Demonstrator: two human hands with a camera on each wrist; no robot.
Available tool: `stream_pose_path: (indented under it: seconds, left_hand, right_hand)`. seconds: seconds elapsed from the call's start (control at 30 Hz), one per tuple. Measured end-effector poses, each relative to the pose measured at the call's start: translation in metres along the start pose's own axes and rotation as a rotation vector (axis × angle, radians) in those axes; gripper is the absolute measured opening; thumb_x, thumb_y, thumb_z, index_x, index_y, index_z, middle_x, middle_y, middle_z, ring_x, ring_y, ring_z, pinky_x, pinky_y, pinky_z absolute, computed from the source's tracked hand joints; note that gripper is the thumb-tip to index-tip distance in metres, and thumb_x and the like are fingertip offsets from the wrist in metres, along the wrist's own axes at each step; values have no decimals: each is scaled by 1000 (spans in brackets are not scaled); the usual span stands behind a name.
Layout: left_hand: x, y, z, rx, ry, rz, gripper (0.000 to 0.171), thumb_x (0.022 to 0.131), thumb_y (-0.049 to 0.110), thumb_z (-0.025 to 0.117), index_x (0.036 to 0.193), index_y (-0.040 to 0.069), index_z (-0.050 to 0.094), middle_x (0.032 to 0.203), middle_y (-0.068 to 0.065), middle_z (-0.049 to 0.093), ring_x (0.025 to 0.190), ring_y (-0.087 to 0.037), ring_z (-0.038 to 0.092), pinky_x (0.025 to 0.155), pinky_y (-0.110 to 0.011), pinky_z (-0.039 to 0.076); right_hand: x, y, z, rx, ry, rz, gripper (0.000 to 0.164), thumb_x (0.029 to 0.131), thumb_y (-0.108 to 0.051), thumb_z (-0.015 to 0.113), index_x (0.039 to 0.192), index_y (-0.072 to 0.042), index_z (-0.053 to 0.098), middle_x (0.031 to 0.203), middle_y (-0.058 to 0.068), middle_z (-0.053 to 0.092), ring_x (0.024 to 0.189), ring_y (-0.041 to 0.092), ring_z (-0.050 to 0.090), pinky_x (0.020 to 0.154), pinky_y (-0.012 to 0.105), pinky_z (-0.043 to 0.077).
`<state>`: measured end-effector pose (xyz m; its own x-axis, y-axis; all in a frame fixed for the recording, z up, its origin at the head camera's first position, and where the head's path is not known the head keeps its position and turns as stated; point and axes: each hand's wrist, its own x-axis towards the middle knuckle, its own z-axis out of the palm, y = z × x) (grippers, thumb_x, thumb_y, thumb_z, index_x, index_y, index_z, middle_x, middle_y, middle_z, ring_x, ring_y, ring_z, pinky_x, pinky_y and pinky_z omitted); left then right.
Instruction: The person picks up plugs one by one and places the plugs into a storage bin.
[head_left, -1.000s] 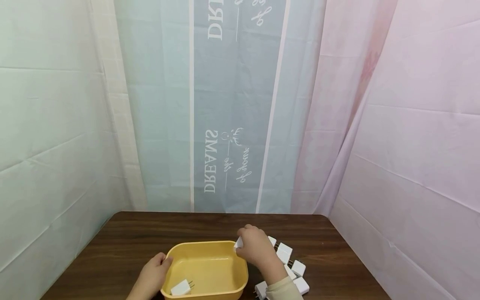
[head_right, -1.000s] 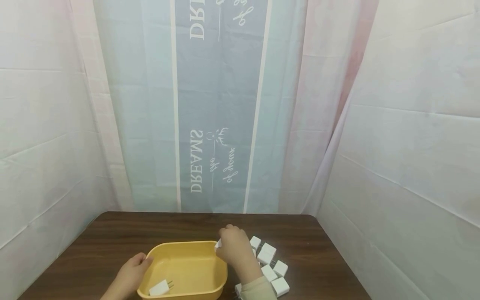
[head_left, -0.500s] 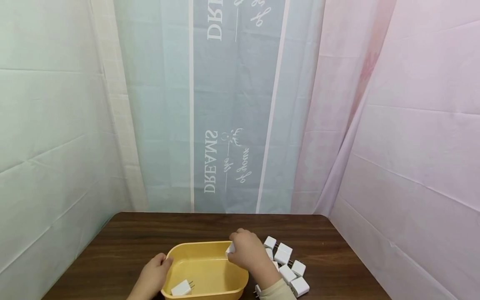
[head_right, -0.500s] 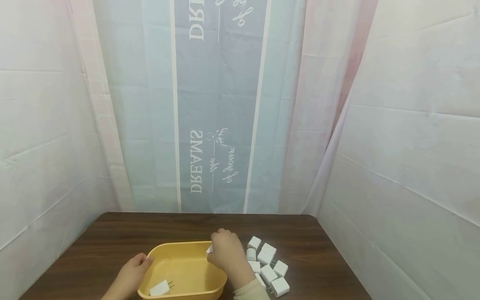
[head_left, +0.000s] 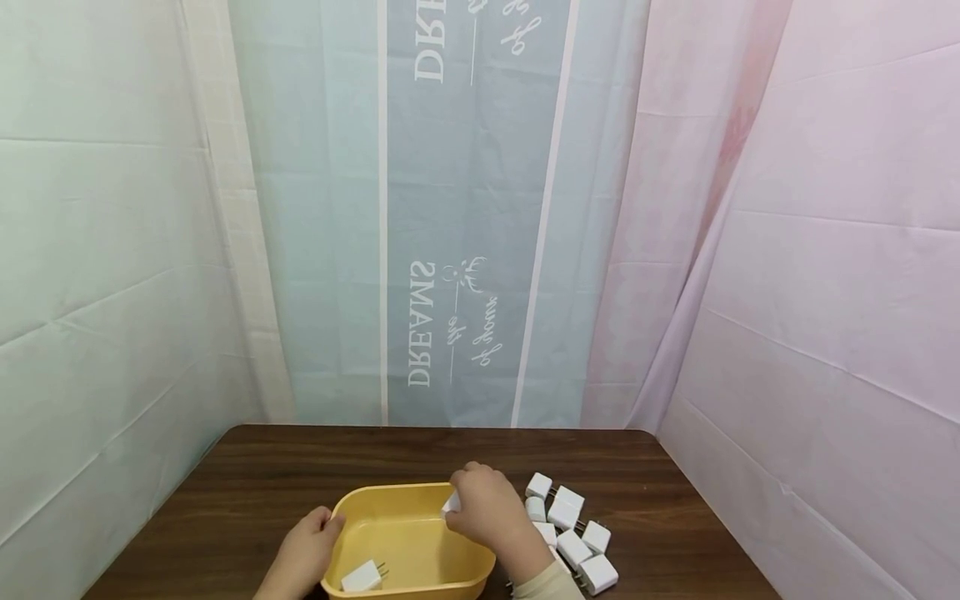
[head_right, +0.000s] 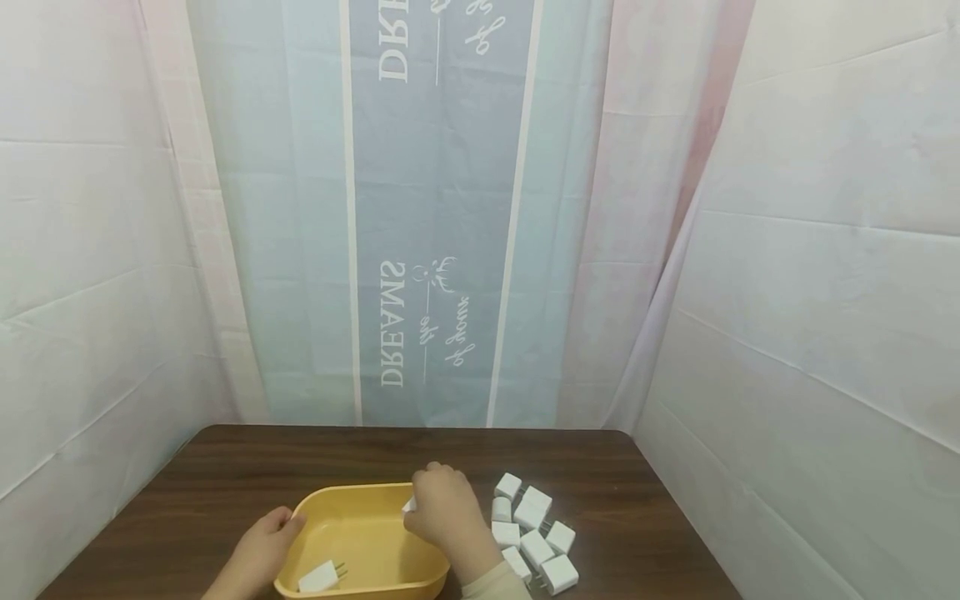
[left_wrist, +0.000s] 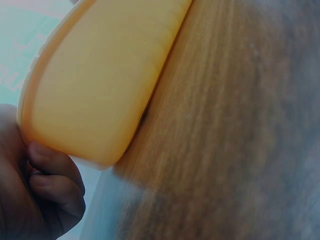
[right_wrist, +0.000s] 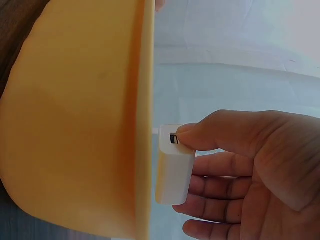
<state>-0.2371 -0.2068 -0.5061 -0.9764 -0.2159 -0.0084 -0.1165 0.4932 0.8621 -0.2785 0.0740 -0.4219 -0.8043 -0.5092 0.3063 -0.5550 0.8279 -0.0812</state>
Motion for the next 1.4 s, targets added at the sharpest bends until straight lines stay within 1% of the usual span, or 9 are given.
stream_pose_path:
  seconds: [0.13, 0.37, 0.5, 0.63, 0.77, 0.9, 1.0, 1.2, 1.4]
  left_hand:
    - [-1, 1, 1, -6, 4, 11, 30, 107, 27, 48, 83, 8, 48, 66, -4, 47, 57, -18, 50, 51, -30, 42]
    - [0, 1, 0, 5, 22, 28, 27, 107, 25, 48, 88, 6, 53, 66, -4, 49, 57, -18, 52, 50, -30, 44]
    - [0, 1, 0, 1, 15, 18, 28, 107, 26, 48, 89, 6, 54, 66, -4, 50, 57, -18, 52, 50, -30, 44]
    - [0, 2, 1, -4, 4, 10, 28, 107, 26, 48, 89, 5, 53, 66, -4, 50, 57, -18, 52, 50, -30, 44]
    - [0, 3, 1, 4, 5, 9, 27, 107, 25, 48, 89, 6, 53, 67, -4, 50, 57, -18, 52, 50, -30, 45]
    - [0, 4, 0, 12, 3, 7, 26, 107, 25, 48, 90, 5, 54, 68, -5, 50, 58, -18, 52, 50, -31, 45]
    - [-1, 4, 0, 15, 5, 7, 26, 107, 24, 49, 89, 5, 54, 68, -5, 50, 58, -18, 52, 50, -30, 45]
    - [-1, 3, 0, 12, 11, 14, 25, 107, 23, 49, 88, 6, 53, 67, -4, 49, 58, -18, 52, 50, -30, 44]
    - [-1, 2, 0, 13, 3, 3, 27, 107, 24, 49, 86, 7, 52, 68, -4, 49, 58, -18, 52, 50, -30, 44]
  right_hand:
    - [-1, -5, 0, -13, 13, -10, 38, 75, -35, 84, 103, -10, 76, 91, 1, 67, 80, 17, 62, 71, 34, 54]
    - [5, -14, 3, -43, 30, -45, 32, 74, -35, 83, 95, -13, 75, 84, -3, 63, 74, 14, 58, 67, 31, 51]
    - [8, -18, 3, -30, 20, -50, 28, 73, -33, 83, 92, -14, 75, 81, -4, 61, 71, 13, 56, 65, 31, 49]
    - [11, -23, 4, -21, -2, -51, 28, 74, -34, 83, 93, -15, 75, 81, -4, 62, 71, 13, 56, 66, 32, 50]
    - [14, -28, 6, -20, 1, -48, 30, 74, -35, 84, 94, -14, 76, 83, -3, 63, 72, 14, 58, 67, 32, 51]
    - [15, -35, 7, -37, 25, -44, 26, 71, -34, 84, 85, -16, 74, 77, -4, 60, 68, 13, 56, 64, 31, 49]
    - [15, -39, 9, -47, 23, -34, 22, 70, -33, 83, 79, -18, 70, 75, -6, 56, 66, 12, 53, 62, 31, 48]
    - [15, -46, 13, -50, 13, -19, 23, 71, -34, 84, 77, -19, 67, 74, -6, 56, 66, 13, 55, 61, 32, 47]
    - [16, -54, 15, -12, 3, -3, 25, 71, -31, 83, 70, -20, 61, 71, -6, 53, 62, 13, 51, 56, 30, 42]
